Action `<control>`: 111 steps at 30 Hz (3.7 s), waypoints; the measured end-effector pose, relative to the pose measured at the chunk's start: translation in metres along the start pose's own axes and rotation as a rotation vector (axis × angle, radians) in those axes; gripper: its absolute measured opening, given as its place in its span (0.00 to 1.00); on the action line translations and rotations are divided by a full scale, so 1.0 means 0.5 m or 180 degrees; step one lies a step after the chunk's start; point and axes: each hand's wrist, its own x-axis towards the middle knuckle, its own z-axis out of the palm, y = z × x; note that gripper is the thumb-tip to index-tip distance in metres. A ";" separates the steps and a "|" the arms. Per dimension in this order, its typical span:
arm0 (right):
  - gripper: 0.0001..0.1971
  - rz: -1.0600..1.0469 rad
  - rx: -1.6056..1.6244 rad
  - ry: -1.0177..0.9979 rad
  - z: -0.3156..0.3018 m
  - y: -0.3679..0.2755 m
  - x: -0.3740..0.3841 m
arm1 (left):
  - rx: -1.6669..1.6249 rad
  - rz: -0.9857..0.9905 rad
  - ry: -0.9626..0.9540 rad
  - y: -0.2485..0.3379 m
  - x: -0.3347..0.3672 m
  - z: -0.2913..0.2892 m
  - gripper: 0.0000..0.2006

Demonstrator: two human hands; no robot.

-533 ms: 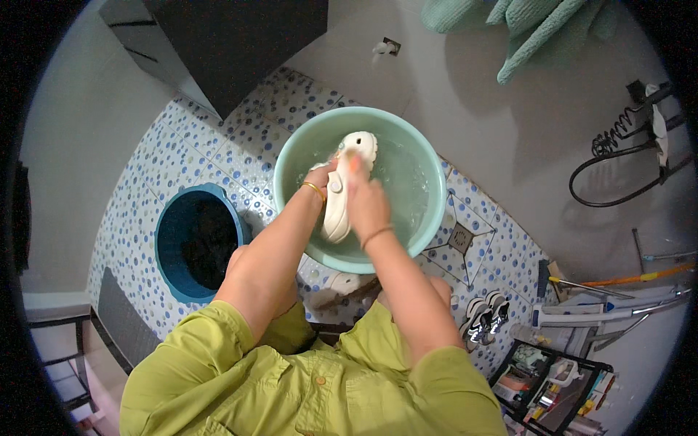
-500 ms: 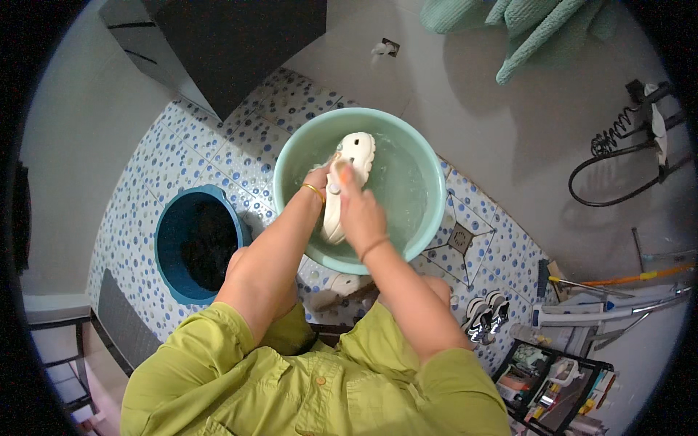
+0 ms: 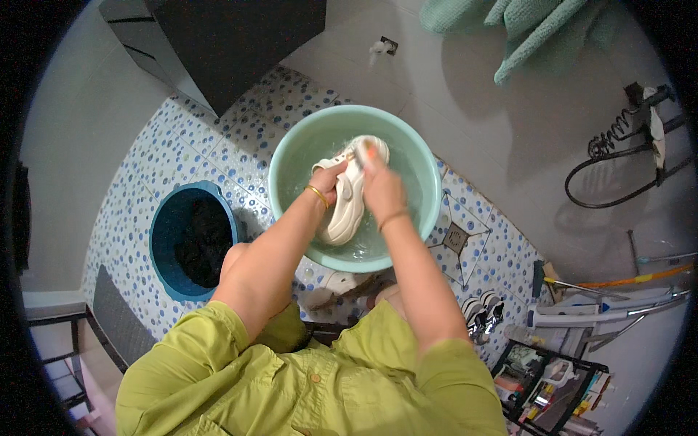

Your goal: The person sits on the floor and scrubs a white clog shoe with a brush in a basin of water. They scrub the top, sides, and sole, then remove and scrub the insole separately before placing it back in the shoe.

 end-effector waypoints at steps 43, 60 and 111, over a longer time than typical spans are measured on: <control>0.15 0.0410 0.2446 0.2094 -0.154 0.023 -0.069 | 0.1636 0.0743 -0.1470 0.057 -0.186 0.150 0.24; 0.21 0.1114 0.3986 0.0802 -0.045 0.124 -0.026 | 0.4172 0.1859 -0.1564 -0.063 -0.139 0.037 0.29; 0.26 -0.0662 -0.0887 -0.1085 -0.141 0.063 -0.046 | 0.1925 0.1631 0.1670 -0.072 -0.080 -0.002 0.36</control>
